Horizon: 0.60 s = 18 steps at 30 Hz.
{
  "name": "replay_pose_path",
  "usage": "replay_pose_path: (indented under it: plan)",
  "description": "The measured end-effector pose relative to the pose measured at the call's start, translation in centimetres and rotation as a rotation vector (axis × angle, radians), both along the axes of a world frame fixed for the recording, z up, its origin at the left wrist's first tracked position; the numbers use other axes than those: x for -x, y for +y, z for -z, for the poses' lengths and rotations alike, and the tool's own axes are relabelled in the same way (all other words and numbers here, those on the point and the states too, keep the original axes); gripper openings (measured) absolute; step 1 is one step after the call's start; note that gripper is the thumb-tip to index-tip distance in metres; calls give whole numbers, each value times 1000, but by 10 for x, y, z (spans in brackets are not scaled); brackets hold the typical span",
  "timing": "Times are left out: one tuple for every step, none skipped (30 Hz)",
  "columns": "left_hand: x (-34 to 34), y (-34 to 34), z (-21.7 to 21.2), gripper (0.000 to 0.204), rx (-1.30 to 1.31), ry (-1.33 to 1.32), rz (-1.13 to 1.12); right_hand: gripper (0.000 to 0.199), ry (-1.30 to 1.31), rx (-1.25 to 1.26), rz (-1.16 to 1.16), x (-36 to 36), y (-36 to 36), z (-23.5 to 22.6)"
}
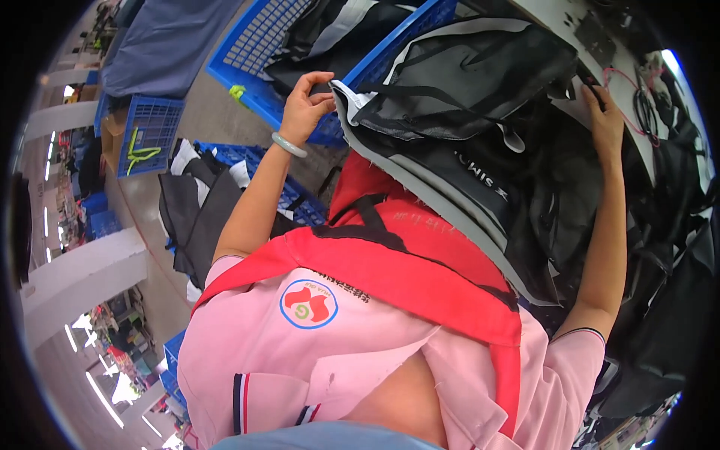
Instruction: Assembling and sewing various panels and straps to manufacture outdoor bags at an industrial sewing machine.
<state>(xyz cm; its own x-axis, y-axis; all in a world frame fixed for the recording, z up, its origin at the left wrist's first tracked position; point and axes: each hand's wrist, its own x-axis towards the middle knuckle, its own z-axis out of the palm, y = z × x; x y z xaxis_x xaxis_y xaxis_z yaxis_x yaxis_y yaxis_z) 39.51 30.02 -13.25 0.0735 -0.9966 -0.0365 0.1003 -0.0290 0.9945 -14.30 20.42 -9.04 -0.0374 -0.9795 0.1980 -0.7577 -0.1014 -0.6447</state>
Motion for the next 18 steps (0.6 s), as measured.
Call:
replay_pose_path:
  plan:
    - [5, -5, -5, 34, -6, 17, 70, 41, 27, -5, 24, 0, 2, 2]
    - [9, -9, -9, 34, -15, 33, 139, 42, 29, -18, 39, 1, 3, 3]
    - [10, -13, -12, 34, -13, 37, 149, 44, 34, -33, 55, 4, 4, 3]
    - [11, -18, -14, 32, 12, -114, 252, 44, 38, -35, 63, 8, 5, 5]
    - [12, -21, -15, 30, 35, -265, 352, 46, 20, -34, 114, 10, 6, 8]
    - [14, -22, -22, 28, -9, -292, 353, 48, 2, -33, 162, 10, 6, 10]
    - [12, -24, -22, 28, -17, -289, 355, 48, 5, -40, 163, 9, 6, 13]
    - [8, -27, -20, 28, -15, -288, 379, 49, 18, -58, 179, 8, 5, 16]
    - [10, -31, -26, 29, -4, -292, 411, 51, 28, -67, 205, 12, 7, 15]
    - [13, -31, -33, 23, -19, -303, 401, 51, 27, -67, 213, 16, 9, 14]
    - [15, -32, -36, 23, -16, -303, 410, 53, 50, -55, 216, 20, 9, 12]
    - [11, -32, -36, 20, 54, -383, 460, 54, 71, -44, 209, 18, 7, 13]
    - [10, -34, -38, 17, 128, -464, 512, 54, 68, -41, 212, 16, 5, 14]
    - [13, -34, -40, 12, 89, -403, 479, 54, 12, -46, 193, 14, 5, 14]
    - [16, -38, -46, 12, 109, -407, 487, 53, -42, -39, 178, 14, 3, 10]
    - [18, -44, -54, 13, 180, -338, 415, 49, -99, -47, 118, 4, 5, 3]
    - [17, -48, -64, 16, 248, -274, 342, 43, -120, -60, 43, -25, 12, -14]
    - [24, -60, -87, 12, 340, -267, 348, 40, -111, -94, -78, -30, 15, -27]
